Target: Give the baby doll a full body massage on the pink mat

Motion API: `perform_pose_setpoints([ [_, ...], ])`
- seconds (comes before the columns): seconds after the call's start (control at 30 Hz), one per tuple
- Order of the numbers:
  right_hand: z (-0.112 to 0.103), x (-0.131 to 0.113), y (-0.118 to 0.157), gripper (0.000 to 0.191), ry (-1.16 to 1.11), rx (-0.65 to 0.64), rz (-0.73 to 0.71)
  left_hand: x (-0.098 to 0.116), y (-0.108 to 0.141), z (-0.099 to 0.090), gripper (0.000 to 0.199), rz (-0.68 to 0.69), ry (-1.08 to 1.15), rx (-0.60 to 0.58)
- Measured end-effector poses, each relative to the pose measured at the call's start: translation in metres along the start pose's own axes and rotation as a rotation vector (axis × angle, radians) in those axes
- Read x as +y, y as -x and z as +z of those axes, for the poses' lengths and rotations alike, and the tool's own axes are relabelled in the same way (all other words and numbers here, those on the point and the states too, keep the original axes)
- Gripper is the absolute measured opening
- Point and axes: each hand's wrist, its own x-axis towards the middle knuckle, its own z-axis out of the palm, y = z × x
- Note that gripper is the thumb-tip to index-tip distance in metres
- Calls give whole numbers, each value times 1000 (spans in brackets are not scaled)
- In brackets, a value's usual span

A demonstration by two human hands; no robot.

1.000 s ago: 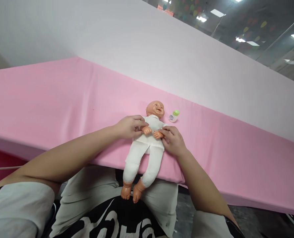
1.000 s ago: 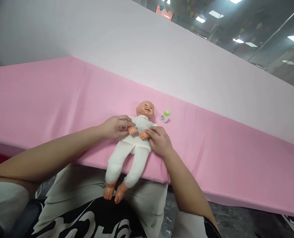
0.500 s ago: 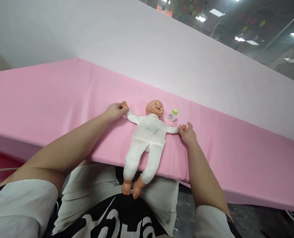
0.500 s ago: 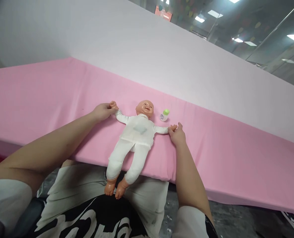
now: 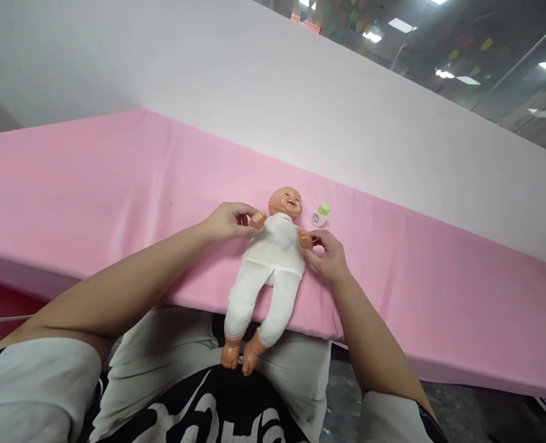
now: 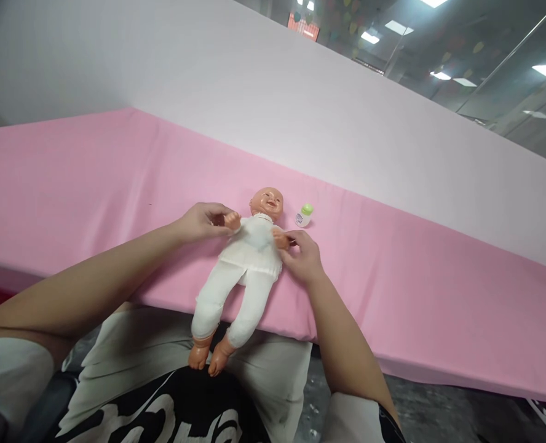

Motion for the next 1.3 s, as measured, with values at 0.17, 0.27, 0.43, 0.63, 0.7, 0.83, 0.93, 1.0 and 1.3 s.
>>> perform_pose_setpoints([
  [0.17, 8, -19, 0, 34, 140, -173, -288, 13, 6, 4, 39, 210, -323, -275],
  [0.27, 4, -13, 0, 34, 129, -143, -217, 9, 5, 5, 43, 200, -302, -228],
  [0.43, -7, 9, 1, 51, -88, 94, 137, -8, -2, 2, 46, -55, -135, 56],
  [0.63, -32, 56, -1, 97, -304, 398, 606, -30, -15, -17, 34, -316, -22, 311],
  [0.7, -37, 69, -1, 104, -352, 390, 790, -37, -18, -21, 32, -400, -16, 310],
  [0.83, -37, 76, -1, 110, -449, 363, 977, -44, -20, -23, 39, -464, 75, 288],
  [0.93, -31, 66, 0, 103, -518, 373, 843, -37, -16, -21, 48, -411, 154, 265],
  [1.0, -28, 54, 0, 96, -526, 360, 687, -25, -10, -18, 49, -327, 144, 252],
  [1.3, -5, -15, 8, 33, -190, -79, 69, 19, 21, 3, 26, 397, -203, -94],
])
